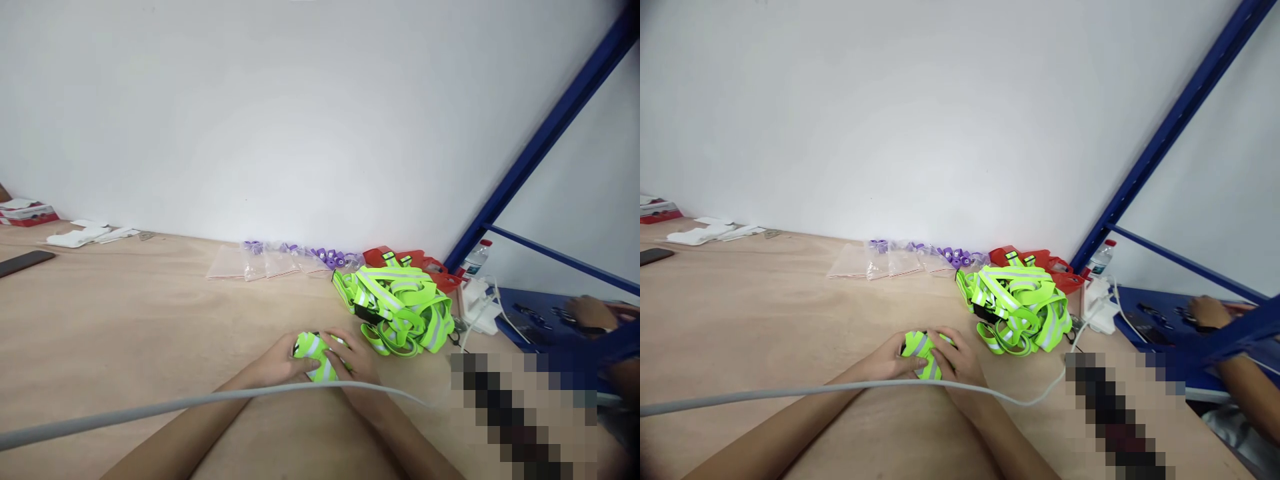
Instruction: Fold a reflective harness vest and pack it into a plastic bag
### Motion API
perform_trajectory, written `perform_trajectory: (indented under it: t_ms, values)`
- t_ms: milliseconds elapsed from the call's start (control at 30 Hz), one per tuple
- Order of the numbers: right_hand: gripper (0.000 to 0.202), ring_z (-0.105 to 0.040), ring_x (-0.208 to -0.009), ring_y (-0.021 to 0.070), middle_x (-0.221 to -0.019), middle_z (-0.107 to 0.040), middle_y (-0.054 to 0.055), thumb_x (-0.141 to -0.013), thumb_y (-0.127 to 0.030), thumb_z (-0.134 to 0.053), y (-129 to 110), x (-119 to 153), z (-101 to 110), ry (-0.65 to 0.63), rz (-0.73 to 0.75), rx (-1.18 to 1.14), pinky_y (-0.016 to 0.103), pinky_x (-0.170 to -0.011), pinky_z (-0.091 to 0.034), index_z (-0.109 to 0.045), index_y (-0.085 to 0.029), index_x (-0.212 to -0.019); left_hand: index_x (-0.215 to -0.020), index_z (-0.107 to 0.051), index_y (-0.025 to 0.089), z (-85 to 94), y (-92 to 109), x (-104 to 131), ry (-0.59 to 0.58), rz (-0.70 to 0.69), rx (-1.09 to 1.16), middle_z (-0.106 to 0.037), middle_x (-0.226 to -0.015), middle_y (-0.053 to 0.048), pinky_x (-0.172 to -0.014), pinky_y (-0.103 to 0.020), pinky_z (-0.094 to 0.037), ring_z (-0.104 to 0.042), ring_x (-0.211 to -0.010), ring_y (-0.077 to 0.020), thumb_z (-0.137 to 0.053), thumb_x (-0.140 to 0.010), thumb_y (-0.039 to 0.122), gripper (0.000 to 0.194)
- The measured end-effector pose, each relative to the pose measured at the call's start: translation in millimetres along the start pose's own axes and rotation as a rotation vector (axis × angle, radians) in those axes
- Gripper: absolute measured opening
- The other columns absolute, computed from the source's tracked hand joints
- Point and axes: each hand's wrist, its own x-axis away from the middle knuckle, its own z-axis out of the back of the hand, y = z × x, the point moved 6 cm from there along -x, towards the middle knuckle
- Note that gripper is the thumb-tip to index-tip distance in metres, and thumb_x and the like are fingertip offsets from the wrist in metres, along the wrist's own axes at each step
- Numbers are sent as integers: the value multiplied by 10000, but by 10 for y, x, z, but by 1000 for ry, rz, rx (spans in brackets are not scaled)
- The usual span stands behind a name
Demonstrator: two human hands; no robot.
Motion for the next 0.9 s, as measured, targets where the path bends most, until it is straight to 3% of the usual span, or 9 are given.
perform_trajectory:
  t_ms: [100, 267, 467, 600, 700, 900]
  values:
    - [372, -693, -1133, 236, -1292, -694, 79, -1006, -227, -476, -28, 33, -18, 21, 31, 33, 400, -969, -595, -691, -312, -1296, -1241, -642, 176, 0, -55, -17, 10, 36, 76, -707, -1080, -81, -706, -333, -552, -663, -936, -262, -800, -753, 394, 557]
    - [355, -700, -1146, 247, -1327, -688, 71, -1004, -236, -500, -38, 44, -14, 48, 41, 68, 407, -985, -598, -702, -310, -1287, -1073, -680, 152, 1, -103, -53, -6, 12, 147, -699, -949, -57, -679, -299, -534, -650, -831, -217, -823, -739, 428, 456]
    - [356, -696, -1156, 251, -1335, -679, 86, -986, -257, -531, -12, 23, -20, 26, 50, 106, 403, -980, -598, -688, -296, -1303, -1013, -663, 151, -46, -188, -85, 41, 89, 357, -688, -844, -36, -627, -289, -513, -659, -723, -197, -890, -656, 449, 517]
    - [628, -620, -1264, 299, -1442, -585, 154, -895, -390, -680, -6, 15, -66, -100, 76, 186, 438, -1032, -552, -517, -218, -1477, -1046, -634, 151, -60, -186, -120, 93, 54, 530, -713, -932, -69, -802, -381, -550, -702, -876, -262, -902, -650, 420, 548]
    - [856, -586, -1282, 347, -1463, -553, 187, -811, -516, -744, 5, 4, -103, -189, 113, 286, 490, -1071, -497, -422, -194, -1537, -1070, -633, 144, -42, -202, -135, 127, 68, 540, -725, -965, -85, -852, -412, -546, -706, -913, -284, -916, -637, 421, 587]
    - [828, -578, -1270, 384, -1466, -538, 216, -855, -462, -698, 14, -6, -120, -193, 175, 360, 501, -1064, -475, -373, -172, -1560, -1027, -648, 135, 5, -238, -162, 142, 48, 514, -722, -952, -69, -821, -360, -540, -694, -883, -243, -922, -643, 429, 556]
